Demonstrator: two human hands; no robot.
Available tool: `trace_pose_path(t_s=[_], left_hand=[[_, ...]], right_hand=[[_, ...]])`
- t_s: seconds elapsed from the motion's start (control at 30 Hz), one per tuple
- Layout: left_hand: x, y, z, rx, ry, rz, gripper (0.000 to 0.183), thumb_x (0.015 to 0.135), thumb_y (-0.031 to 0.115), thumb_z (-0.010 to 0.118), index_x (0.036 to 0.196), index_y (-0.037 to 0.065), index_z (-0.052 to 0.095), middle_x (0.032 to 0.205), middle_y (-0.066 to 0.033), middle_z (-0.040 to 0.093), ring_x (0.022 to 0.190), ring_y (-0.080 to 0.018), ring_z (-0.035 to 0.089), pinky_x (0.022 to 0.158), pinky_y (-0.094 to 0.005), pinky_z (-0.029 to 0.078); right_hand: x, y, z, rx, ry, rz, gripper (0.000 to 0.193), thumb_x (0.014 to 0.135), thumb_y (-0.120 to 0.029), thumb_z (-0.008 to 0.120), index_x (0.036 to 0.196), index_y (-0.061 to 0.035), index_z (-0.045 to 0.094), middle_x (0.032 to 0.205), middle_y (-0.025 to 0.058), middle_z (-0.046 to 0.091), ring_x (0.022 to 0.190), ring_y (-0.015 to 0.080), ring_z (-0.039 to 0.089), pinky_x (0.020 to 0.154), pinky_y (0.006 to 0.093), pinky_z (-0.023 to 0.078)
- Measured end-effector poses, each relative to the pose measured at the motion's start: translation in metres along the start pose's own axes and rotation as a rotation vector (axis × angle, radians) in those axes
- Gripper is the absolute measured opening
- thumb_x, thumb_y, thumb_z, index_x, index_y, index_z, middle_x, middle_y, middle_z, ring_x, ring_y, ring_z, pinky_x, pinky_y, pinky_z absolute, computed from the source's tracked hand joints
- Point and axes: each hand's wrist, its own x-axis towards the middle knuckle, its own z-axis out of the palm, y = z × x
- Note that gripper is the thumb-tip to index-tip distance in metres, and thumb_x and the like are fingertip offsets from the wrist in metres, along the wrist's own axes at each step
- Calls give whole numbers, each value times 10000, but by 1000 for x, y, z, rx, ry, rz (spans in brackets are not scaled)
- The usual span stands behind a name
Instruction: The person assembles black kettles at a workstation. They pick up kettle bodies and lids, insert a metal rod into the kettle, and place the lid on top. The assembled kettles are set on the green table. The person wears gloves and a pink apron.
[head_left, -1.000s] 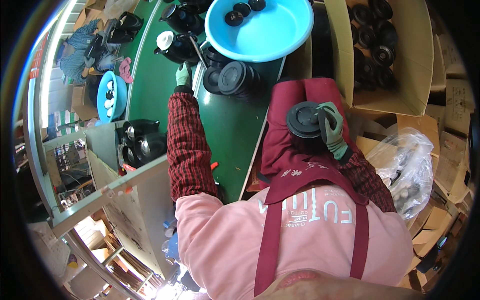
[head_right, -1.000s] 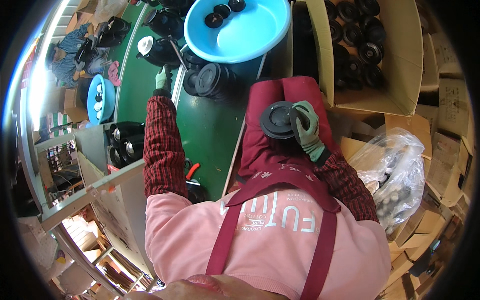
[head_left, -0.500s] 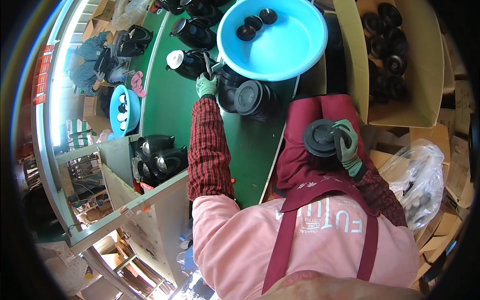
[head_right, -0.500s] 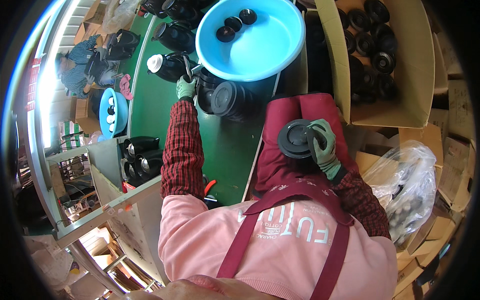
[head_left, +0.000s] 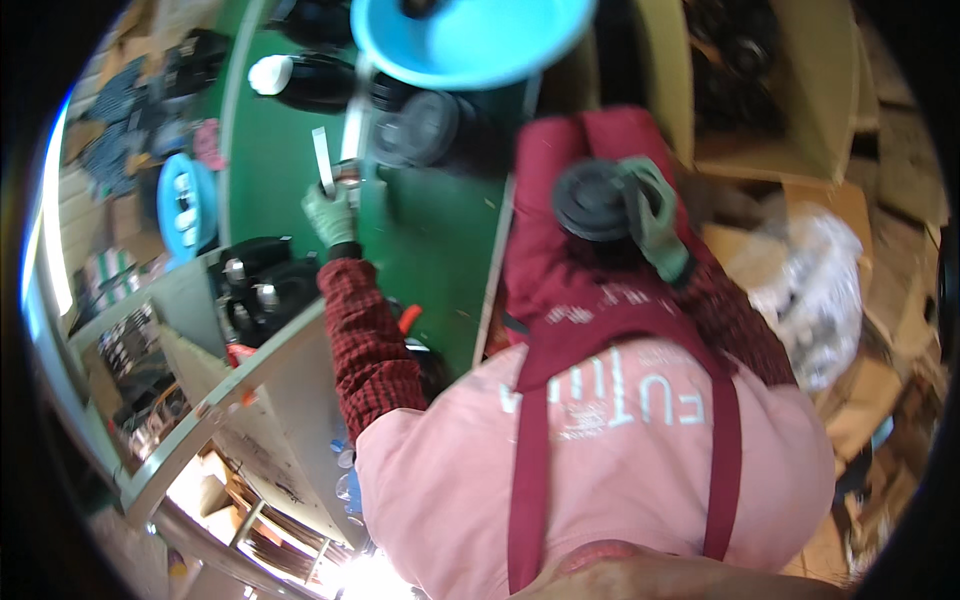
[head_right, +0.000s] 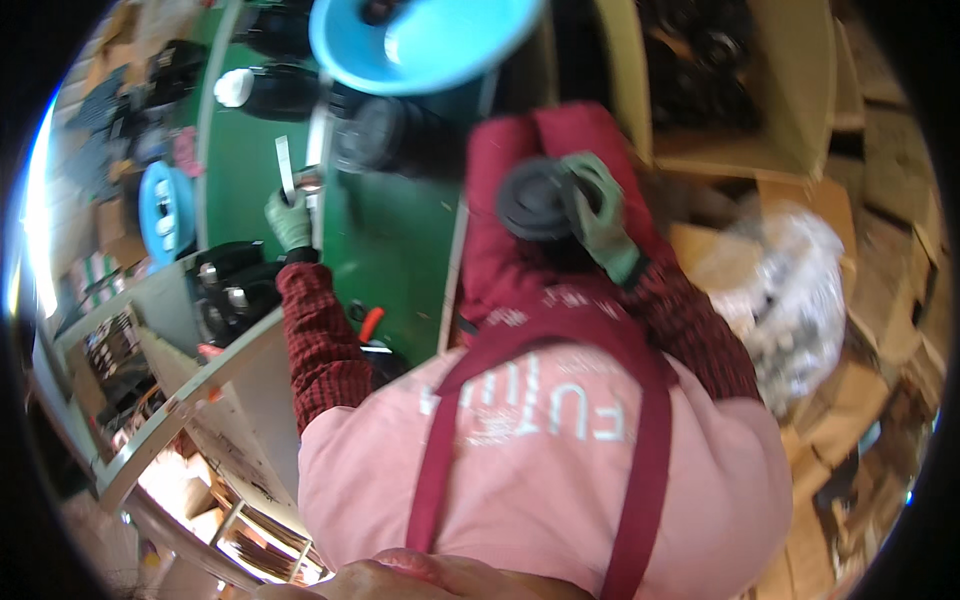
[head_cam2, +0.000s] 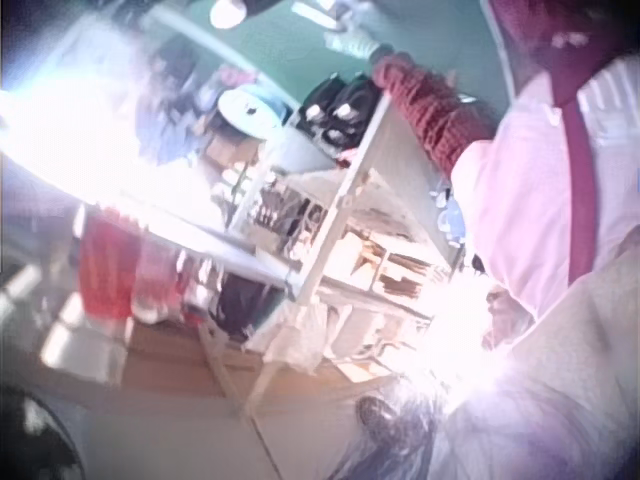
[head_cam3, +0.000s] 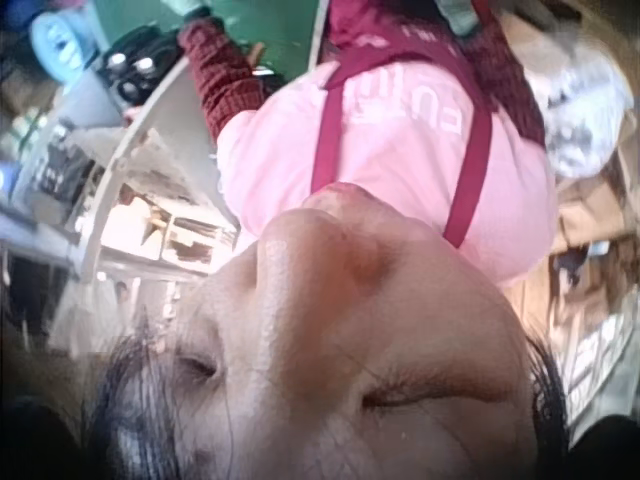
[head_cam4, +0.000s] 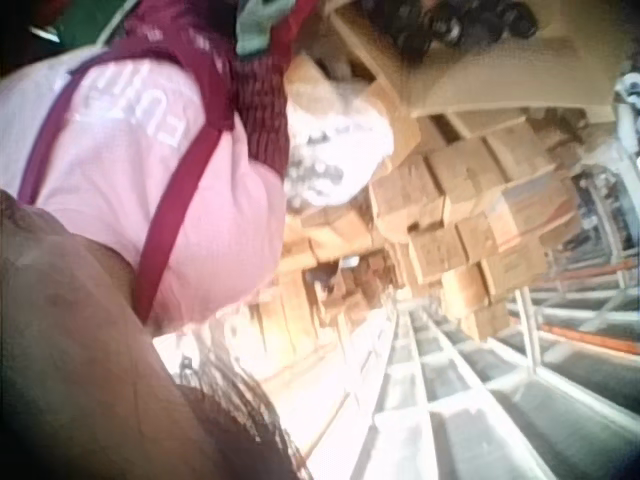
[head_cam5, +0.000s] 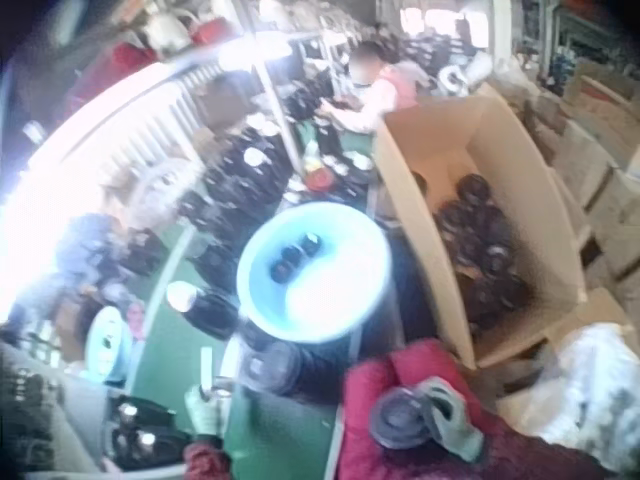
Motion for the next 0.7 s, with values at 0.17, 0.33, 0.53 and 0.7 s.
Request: trace_pose_path(t_s=[0.17, 0.33, 0.53, 0.7], left_hand=[[-134, 0, 33, -58, 59, -29, 442, 900, 191, 800, 1272, 0, 654, 1157, -218, 640, 1118, -403, 610, 971, -507, 508], [-188, 40, 57, -92, 38, -72, 613, 896, 240, 813, 1414, 20, 572, 1297, -238, 552, 1198, -421, 585, 1043, -514, 490], [-218, 197, -6, -142, 10, 339, 792, 856, 312, 847, 1518, 44, 503, 1462, -220, 488, 1352, -399, 493, 1137, -531, 432], [-268, 314, -3, -627, -404, 561, 1066, 690, 409, 987, 1572, 105, 471, 1664, -246, 327, 1528, -482, 332, 1247, -565, 329]], right_hand=[[5, -12, 15, 157, 257, 158, 399, 1137, -244, 487, 1036, 62, 723, 1092, 128, 754, 1027, 207, 706, 958, 345, 538], [14, -31, -1, 290, 67, 110, 372, 1139, -253, 502, 1214, 61, 686, 1138, 137, 763, 976, 215, 732, 961, 324, 556], [10, -34, -17, 212, 79, 44, 397, 1137, -289, 513, 1200, 51, 707, 1183, 125, 755, 1070, 194, 724, 986, 318, 555], [10, -23, 1, 382, 39, 197, 425, 1145, -301, 464, 1271, 42, 681, 1271, 163, 740, 1182, 222, 698, 1098, 354, 505]])
